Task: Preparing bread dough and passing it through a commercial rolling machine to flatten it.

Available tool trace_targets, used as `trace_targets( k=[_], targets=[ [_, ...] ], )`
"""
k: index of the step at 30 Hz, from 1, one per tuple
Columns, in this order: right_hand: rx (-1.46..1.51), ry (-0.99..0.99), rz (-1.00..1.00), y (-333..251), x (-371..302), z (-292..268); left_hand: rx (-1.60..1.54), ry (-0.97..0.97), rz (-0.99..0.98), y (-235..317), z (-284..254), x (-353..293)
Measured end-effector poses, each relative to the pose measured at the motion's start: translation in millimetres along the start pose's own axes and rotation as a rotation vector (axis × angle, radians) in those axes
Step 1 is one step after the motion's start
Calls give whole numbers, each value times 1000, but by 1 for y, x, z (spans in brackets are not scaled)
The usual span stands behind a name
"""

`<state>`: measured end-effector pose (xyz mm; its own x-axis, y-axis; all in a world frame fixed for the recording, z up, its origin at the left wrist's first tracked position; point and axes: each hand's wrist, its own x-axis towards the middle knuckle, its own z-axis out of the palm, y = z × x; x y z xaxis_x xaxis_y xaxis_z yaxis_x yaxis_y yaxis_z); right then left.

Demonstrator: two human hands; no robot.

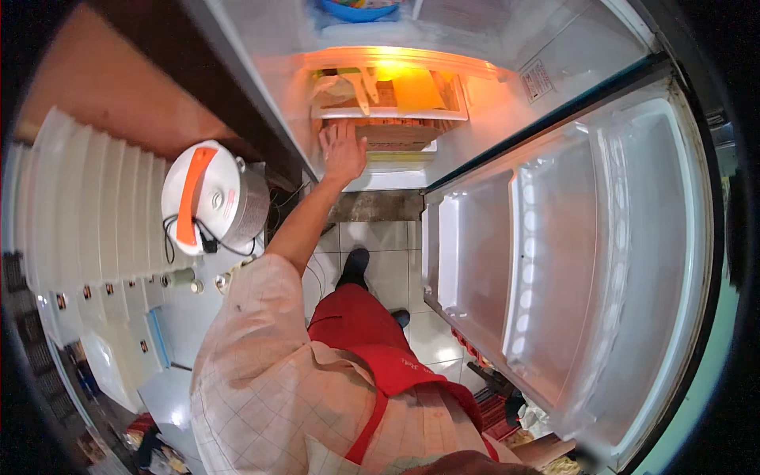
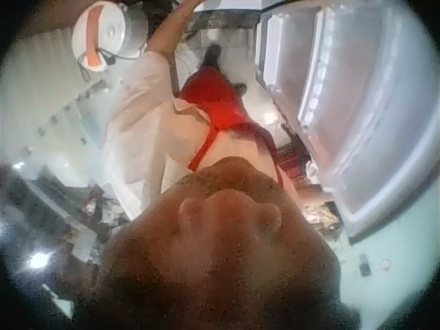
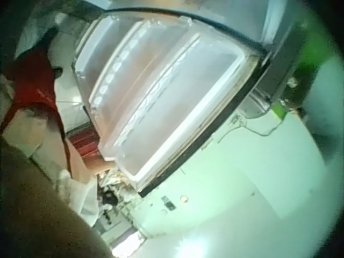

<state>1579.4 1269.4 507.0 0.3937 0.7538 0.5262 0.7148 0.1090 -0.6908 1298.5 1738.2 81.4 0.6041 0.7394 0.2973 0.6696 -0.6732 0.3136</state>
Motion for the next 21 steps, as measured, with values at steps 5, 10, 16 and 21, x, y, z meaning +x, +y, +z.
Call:
trace_targets(
  k=[5, 10, 16, 21],
  targets=[
    [-42, 59, 106, 24, -35, 2, 22, -116, 55, 17, -1, 10],
    [-70, 103, 201, 36, -74, 0, 47, -210, 29, 39, 21, 26],
    [-85, 131, 288, 42, -113, 4, 19, 122, 349, 42, 19, 20],
    [-99, 147, 337, 44, -135, 12, -337, -550, -133, 61, 18, 15]
  ],
)
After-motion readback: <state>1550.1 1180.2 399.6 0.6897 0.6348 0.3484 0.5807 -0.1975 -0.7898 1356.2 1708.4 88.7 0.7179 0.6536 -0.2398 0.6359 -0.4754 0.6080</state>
